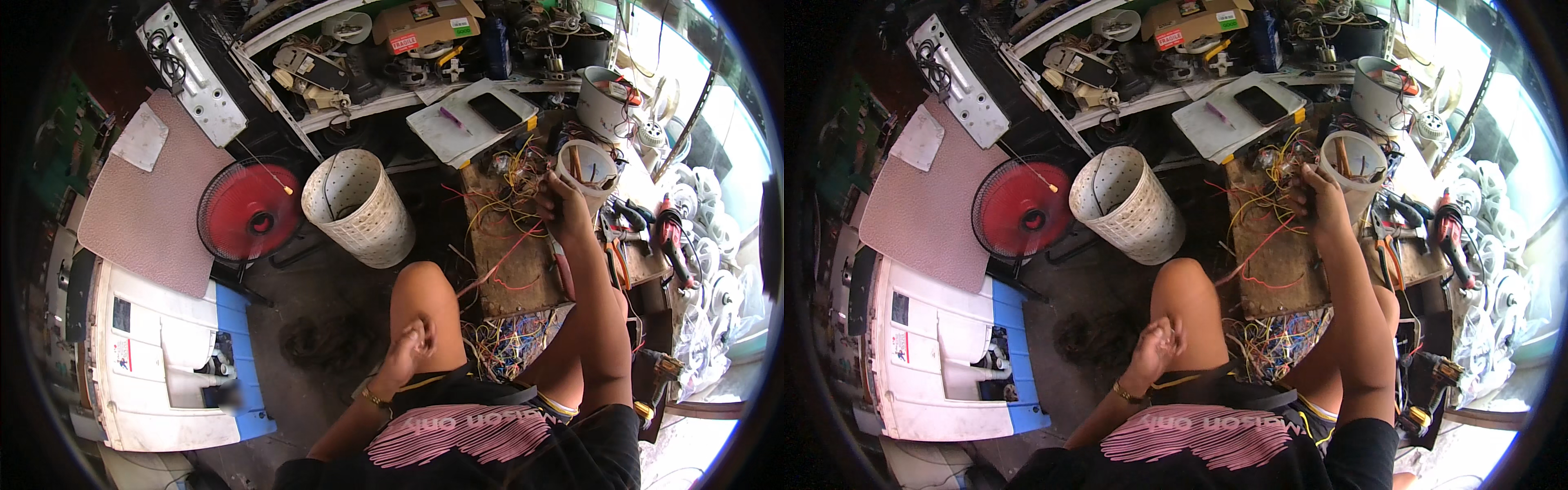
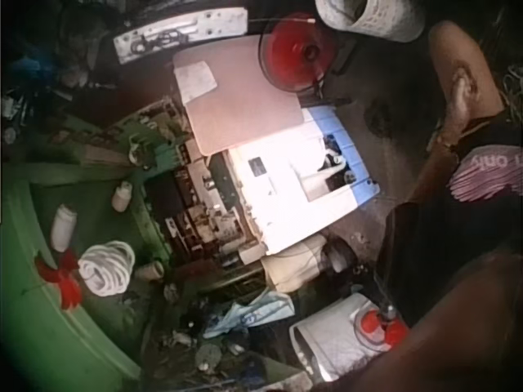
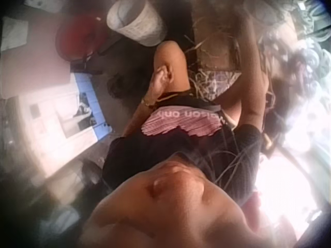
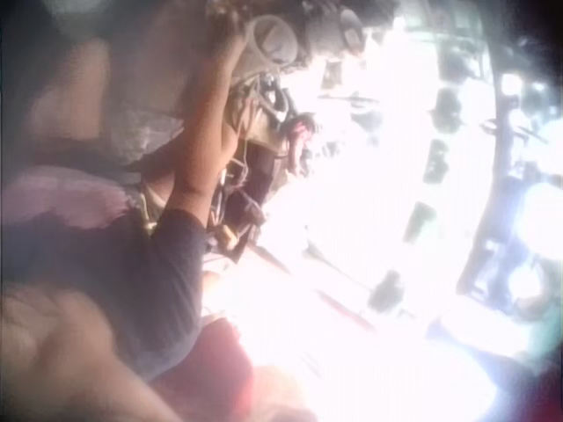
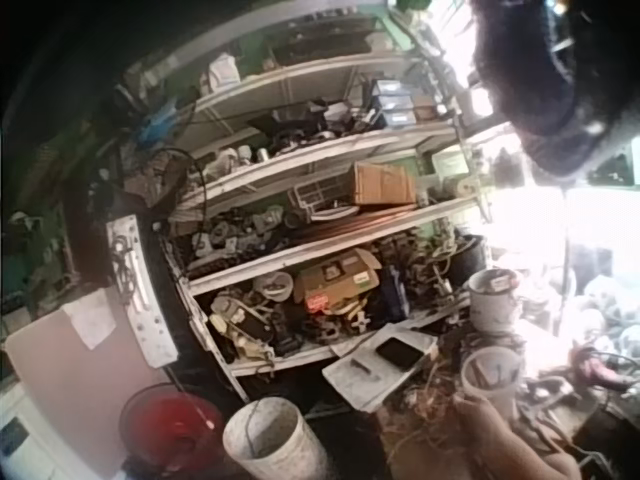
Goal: The person strips the ends of red and black wires using a tool and joins them to a bundle of wires before wrapping the connection with white adhesive tape.
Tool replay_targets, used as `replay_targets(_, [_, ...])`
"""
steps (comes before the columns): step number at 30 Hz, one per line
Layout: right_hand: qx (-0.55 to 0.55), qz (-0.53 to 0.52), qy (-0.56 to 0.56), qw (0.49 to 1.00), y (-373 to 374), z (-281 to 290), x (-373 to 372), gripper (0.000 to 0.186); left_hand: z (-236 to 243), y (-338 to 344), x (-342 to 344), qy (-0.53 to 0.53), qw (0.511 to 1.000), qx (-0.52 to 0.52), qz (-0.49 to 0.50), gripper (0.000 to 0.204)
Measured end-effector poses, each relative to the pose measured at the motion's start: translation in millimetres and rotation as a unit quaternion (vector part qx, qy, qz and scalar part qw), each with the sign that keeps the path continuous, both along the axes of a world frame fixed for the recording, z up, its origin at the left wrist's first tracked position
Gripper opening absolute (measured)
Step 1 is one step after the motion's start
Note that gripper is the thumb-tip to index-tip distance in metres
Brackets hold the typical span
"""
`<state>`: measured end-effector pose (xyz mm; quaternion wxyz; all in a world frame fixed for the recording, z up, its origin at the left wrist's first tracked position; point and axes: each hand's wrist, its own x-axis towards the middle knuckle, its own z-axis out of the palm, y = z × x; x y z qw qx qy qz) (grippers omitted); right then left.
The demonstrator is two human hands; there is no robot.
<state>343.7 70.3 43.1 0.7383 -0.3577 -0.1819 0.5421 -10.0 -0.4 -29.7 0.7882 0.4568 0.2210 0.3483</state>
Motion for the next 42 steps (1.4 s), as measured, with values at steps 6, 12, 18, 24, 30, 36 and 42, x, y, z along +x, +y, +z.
replay_targets(6, [-0.024, -0.005, 0.195, 0.981, -28, -11, -26, 0.014, 55, 46, 37, -0.271, 0.917, -0.181, 0.231, 0.028])
replay_targets(12, [0.016, 0.082, 0.239, 0.967, -48, 4, -61, 0.022, 65, 61, 31, -0.104, 0.980, -0.001, 0.167, 0.029])
replay_targets(18, [0.031, 0.114, 0.253, 0.960, -46, 8, -79, 0.021, 82, 51, 30, 0.317, 0.838, 0.401, 0.195, 0.032])
replay_targets(24, [0.048, 0.110, 0.223, 0.967, -38, 0, -91, 0.016, 74, 54, 26, 0.413, 0.772, 0.447, 0.187, 0.009])
replay_targets(30, [0.038, 0.069, 0.134, 0.988, -38, 8, -98, 0.028, 82, 48, 27, 0.368, 0.818, 0.384, 0.218, 0.010])
replay_targets(36, [0.110, 0.194, 0.183, 0.958, -55, -8, -125, 0.077, 87, 40, 34, 0.365, 0.826, 0.363, 0.230, 0.009])
replay_targets(42, [0.111, 0.139, -0.113, 0.978, -64, -30, -154, 0.027, 98, 34, 45, 0.363, 0.808, 0.409, 0.221, 0.009])
